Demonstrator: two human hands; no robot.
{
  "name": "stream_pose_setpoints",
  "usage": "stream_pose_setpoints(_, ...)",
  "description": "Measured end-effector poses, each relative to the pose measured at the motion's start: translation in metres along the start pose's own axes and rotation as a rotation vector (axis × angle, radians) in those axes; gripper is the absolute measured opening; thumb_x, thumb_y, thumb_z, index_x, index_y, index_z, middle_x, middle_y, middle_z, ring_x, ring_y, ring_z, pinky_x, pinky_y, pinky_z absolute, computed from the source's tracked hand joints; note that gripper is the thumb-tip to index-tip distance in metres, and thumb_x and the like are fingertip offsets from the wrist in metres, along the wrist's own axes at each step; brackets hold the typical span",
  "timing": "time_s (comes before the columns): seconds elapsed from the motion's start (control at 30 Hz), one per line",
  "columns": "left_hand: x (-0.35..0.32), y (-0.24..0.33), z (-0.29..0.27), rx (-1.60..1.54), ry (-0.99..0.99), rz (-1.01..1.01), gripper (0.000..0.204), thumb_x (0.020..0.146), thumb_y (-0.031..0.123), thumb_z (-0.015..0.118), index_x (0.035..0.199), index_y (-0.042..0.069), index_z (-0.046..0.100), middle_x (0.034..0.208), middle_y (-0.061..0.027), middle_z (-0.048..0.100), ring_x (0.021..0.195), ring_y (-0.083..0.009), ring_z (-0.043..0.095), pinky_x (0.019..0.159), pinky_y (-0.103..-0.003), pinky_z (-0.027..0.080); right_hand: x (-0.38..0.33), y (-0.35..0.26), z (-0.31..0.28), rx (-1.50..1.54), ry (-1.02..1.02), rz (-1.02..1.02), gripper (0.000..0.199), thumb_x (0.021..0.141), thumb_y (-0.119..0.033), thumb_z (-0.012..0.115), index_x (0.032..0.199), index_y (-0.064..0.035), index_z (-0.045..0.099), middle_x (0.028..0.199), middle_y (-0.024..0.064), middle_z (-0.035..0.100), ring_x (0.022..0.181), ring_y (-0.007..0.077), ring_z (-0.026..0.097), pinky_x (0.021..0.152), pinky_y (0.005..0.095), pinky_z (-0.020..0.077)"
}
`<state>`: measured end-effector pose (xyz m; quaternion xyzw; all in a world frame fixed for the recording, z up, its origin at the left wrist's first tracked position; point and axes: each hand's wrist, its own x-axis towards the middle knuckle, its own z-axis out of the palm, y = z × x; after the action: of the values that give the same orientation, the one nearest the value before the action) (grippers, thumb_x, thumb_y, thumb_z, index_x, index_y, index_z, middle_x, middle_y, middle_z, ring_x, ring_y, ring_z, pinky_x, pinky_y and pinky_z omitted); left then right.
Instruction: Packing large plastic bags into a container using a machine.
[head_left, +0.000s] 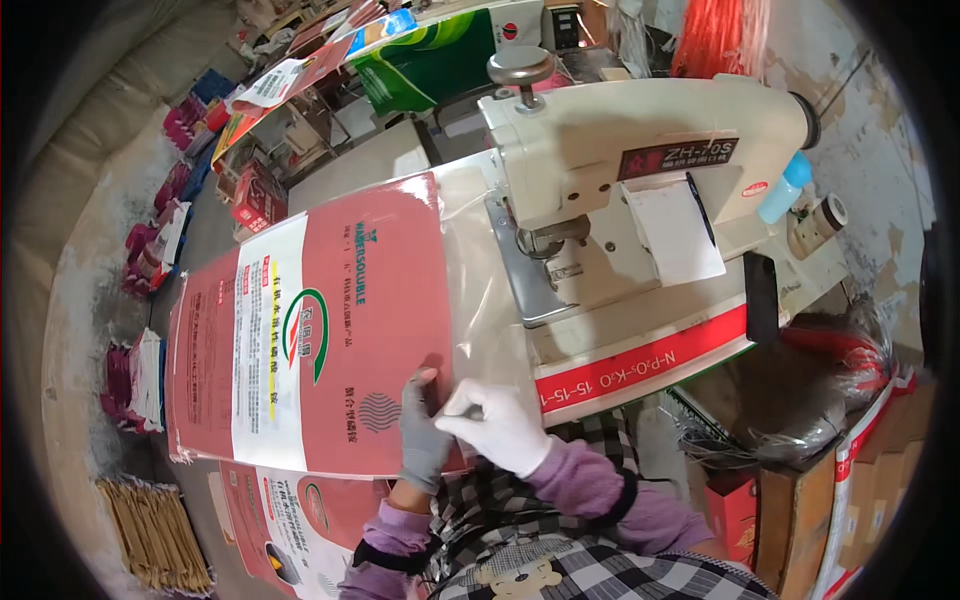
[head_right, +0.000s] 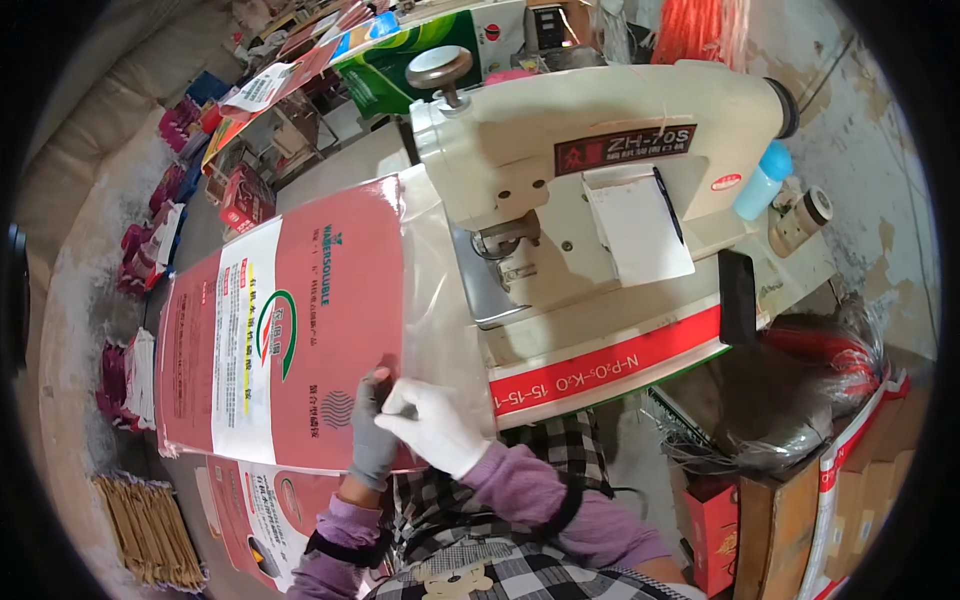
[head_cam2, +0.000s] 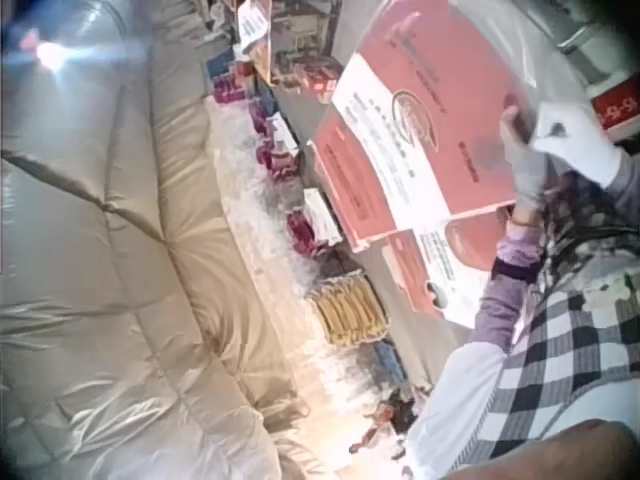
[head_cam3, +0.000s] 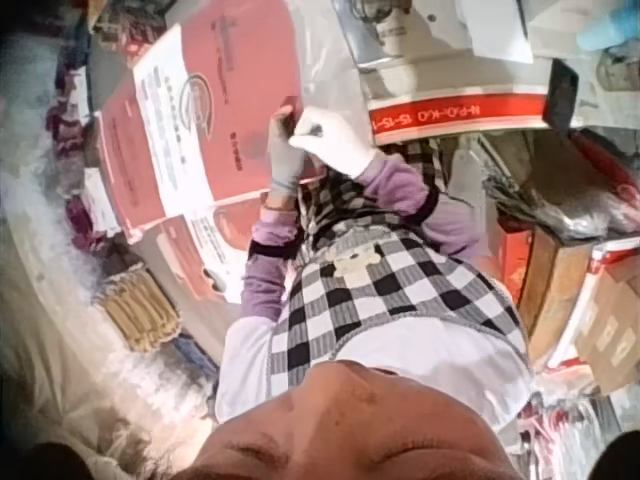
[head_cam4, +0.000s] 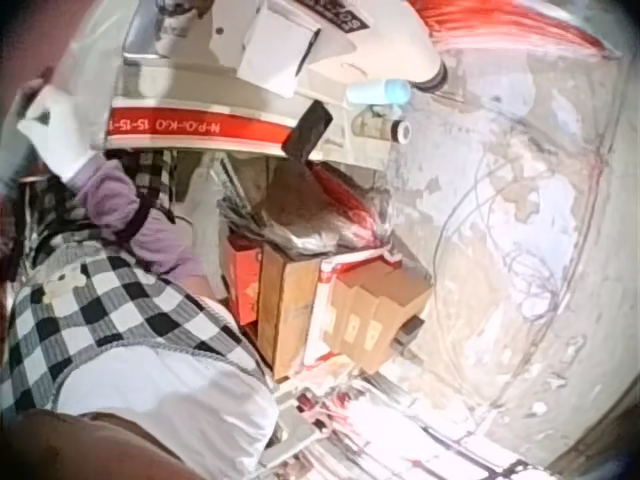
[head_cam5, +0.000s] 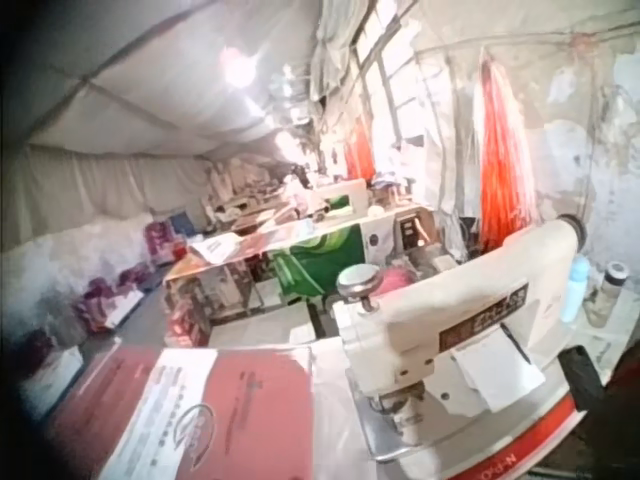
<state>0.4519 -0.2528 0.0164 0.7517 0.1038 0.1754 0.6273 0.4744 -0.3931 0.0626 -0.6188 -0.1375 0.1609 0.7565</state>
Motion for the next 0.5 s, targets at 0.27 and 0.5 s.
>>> stream_pose_setpoints(0.27, 0.017, 0.042, -0.048, 0.325, -0.374, -0.438, 0.034, 0.094, 0.029, 0.055, 0.090, -0.003, 0.065, 0.067, -0.0067, 0.060, 0.066, -0.0166, 0.063, 0.065, -0.036, 0.053, -0.011, 0.044, -0.001, -0.128, -0.166, -0.025, 0.020, 0.087, -0.011, 0.062, 0.104, -0.0016, 0.068, 0.099, 0.0113, 0.069, 0.095, 0.0194, 0.065, 0.085, 0.0309, 0.0502)
stream_pose_setpoints(0.5, 0.018, 0.066, -0.068, 0.605, -0.615, -0.254, 0.022, 0.090, 0.019, 0.061, 0.082, -0.001, 0.064, 0.066, -0.0091, 0.060, 0.061, -0.0155, 0.058, 0.058, -0.030, 0.046, -0.028, 0.037, 0.022, -0.259, -0.425, -0.412, 0.033, 0.083, -0.003, 0.050, 0.110, -0.0021, 0.067, 0.110, 0.0152, 0.067, 0.108, 0.0320, 0.060, 0.100, 0.0405, 0.0438)
